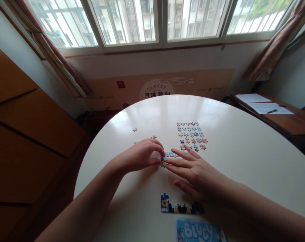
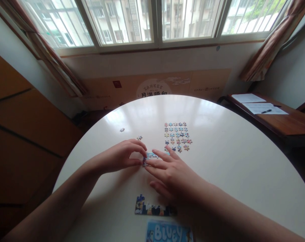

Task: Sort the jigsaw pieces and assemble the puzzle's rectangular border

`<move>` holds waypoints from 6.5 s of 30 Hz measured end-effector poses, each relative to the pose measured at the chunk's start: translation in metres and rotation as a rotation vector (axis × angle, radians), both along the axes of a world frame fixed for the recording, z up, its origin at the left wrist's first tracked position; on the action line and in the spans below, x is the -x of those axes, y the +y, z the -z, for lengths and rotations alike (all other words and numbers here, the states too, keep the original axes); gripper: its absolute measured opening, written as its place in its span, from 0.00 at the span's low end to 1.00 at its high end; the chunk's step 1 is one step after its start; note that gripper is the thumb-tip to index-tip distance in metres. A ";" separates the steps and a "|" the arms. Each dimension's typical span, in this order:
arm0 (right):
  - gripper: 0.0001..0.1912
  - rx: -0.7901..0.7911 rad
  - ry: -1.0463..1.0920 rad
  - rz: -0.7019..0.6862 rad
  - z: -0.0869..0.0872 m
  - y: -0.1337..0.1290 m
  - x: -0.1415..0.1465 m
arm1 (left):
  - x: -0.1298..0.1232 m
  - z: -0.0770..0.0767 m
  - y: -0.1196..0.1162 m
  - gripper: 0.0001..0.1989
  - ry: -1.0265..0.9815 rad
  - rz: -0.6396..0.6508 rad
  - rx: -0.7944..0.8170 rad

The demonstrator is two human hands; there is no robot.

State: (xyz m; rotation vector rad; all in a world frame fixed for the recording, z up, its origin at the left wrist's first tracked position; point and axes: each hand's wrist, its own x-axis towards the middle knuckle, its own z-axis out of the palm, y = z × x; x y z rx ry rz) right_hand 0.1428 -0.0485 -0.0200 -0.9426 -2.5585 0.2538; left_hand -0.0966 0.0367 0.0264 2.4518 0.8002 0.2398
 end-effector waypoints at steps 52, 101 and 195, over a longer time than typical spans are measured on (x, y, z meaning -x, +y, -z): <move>0.15 0.062 0.028 0.278 -0.024 0.006 -0.035 | -0.014 0.021 0.004 0.18 0.070 -0.207 -0.086; 0.11 0.080 0.184 0.176 -0.033 -0.017 -0.033 | 0.058 -0.001 0.030 0.07 0.227 -0.890 0.019; 0.07 -0.159 0.126 0.282 0.013 0.001 0.020 | -0.011 0.003 -0.010 0.13 0.149 -0.357 0.009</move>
